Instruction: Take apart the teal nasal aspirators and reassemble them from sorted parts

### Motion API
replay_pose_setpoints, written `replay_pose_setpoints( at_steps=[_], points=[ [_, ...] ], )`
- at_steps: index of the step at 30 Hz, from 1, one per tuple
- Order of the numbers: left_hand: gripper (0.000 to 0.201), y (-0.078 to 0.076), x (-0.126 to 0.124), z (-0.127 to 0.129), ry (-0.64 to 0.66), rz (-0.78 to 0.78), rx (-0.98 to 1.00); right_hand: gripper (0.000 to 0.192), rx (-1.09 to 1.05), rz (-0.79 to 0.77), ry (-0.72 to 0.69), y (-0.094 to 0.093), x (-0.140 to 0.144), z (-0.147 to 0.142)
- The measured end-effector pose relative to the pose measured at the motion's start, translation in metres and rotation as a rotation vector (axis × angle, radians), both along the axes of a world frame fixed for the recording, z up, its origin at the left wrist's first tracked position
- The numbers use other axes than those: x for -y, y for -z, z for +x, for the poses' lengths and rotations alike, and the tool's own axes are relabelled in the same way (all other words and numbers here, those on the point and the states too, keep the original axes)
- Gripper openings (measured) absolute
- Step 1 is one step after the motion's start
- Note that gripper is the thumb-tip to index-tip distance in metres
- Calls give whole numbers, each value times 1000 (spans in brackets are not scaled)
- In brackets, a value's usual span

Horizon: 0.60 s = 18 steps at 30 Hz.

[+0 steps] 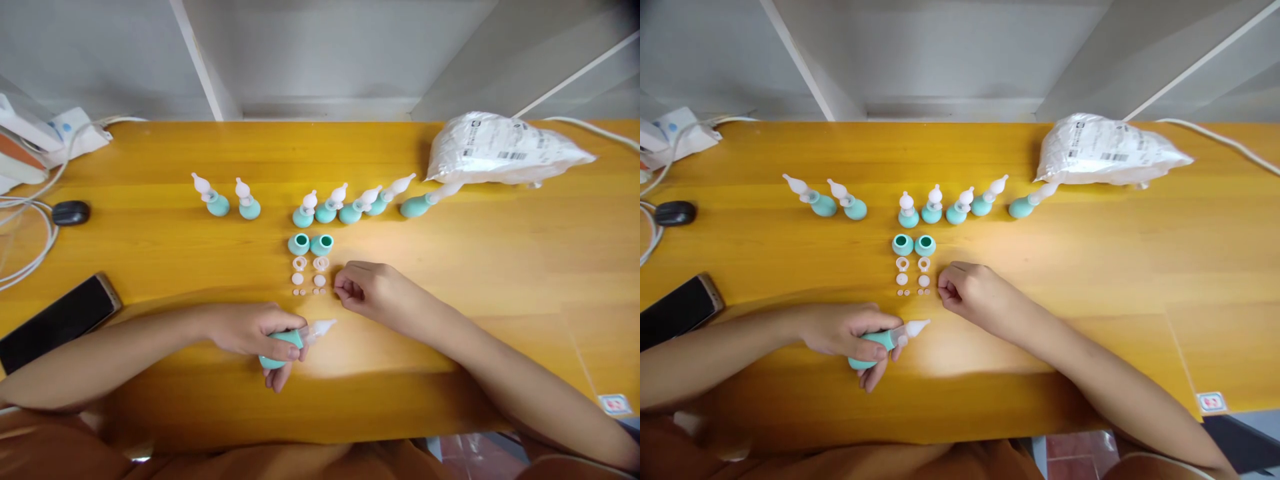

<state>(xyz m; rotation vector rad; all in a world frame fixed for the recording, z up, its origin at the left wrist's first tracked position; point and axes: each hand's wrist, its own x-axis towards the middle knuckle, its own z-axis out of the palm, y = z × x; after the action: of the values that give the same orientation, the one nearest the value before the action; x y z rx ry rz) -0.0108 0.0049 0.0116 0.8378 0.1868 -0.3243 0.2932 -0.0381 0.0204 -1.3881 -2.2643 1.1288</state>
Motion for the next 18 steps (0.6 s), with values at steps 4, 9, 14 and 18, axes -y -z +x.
replay_pose_setpoints(
  at_steps=[4,9,14,18],
  points=[
    [47,0,0,0,7,2,-7,19,0,-7,10,0,0,-1],
    [46,-1,-2,0,21,17,-7,16,13,-23,15,-7,-3,3],
    [40,-3,-2,1,5,-16,9,21,-109,-66,0,-38,0,-1],
    [28,-1,-1,2,4,1,32,24,-300,-162,-200,-47,17,-19]
  ],
)
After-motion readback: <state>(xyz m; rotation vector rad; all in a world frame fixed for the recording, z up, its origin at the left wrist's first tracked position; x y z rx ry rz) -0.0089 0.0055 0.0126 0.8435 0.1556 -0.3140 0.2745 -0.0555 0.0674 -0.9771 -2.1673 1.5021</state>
